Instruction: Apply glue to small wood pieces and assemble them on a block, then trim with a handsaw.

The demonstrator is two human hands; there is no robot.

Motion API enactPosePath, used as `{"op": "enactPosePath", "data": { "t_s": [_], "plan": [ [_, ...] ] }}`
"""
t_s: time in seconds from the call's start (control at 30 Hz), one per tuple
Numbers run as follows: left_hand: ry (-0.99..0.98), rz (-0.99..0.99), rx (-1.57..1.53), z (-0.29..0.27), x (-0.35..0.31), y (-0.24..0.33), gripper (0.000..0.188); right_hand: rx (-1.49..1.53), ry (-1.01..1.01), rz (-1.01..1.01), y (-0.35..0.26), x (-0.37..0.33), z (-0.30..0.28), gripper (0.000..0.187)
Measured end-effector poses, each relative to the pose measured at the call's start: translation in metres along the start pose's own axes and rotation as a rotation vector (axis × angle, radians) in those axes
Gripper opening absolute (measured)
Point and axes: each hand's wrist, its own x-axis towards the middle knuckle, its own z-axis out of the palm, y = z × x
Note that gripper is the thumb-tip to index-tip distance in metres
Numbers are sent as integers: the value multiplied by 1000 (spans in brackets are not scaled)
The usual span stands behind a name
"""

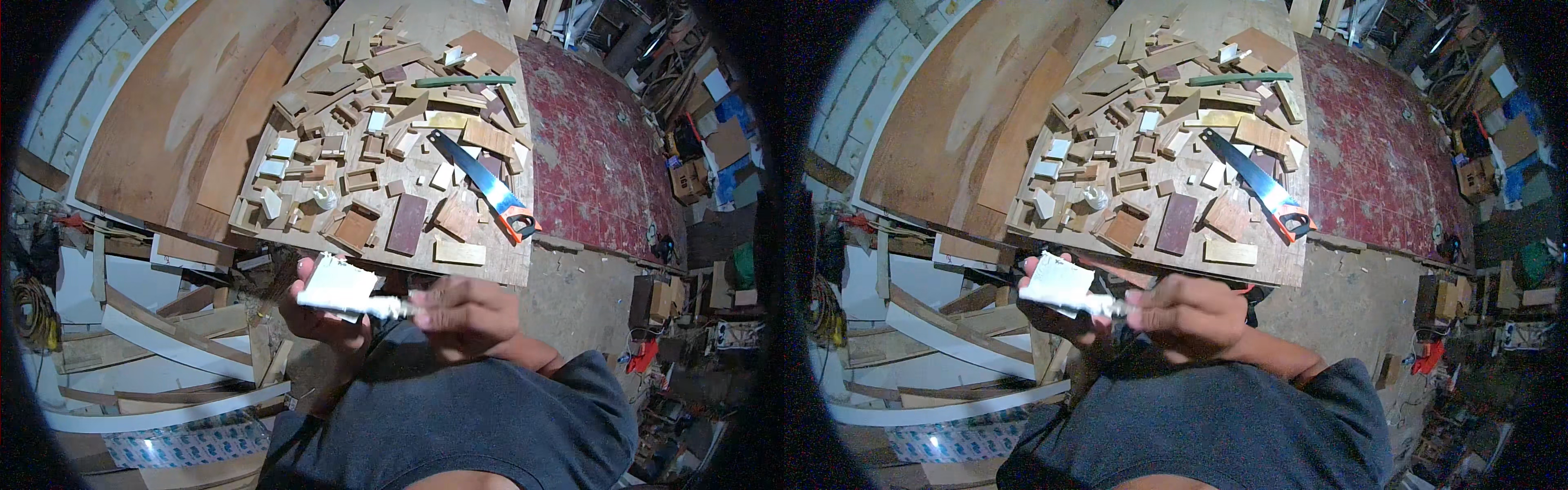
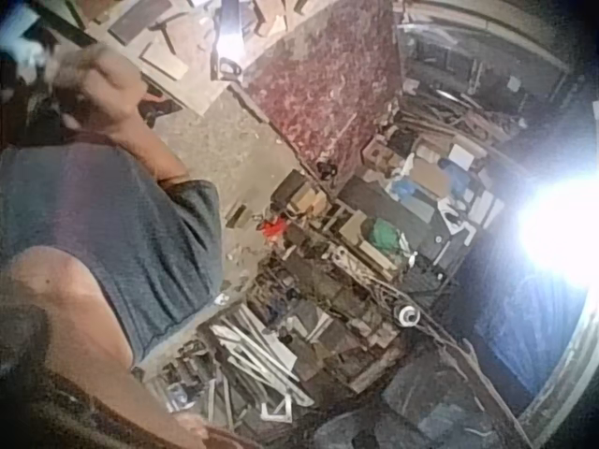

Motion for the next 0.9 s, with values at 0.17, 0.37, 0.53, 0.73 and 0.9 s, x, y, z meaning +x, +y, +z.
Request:
{"op": "enactPosePath", "data": {
  "t_s": [0.17, 0.37, 0.53, 0.73, 0.9],
  "plan": [
    [16, -2, -6, -9, -6, 9, 64, -101, 109, 49, 3, -6, -1, 22],
    [39, -5, -20, -15, 4, 13, 64, 35, -48, 18, 2, -10, -1, 14],
    [56, -16, -34, 5, 11, 0, 64, 26, 76, 105, 12, -19, -7, 18],
    [63, -43, -62, -15, 11, 14, 63, 18, -37, 115, 14, -15, -15, 19],
    [52, -13, 99, -12, 10, 12, 61, 16, 184, 172, 27, -20, -14, 21]
  ]
}}
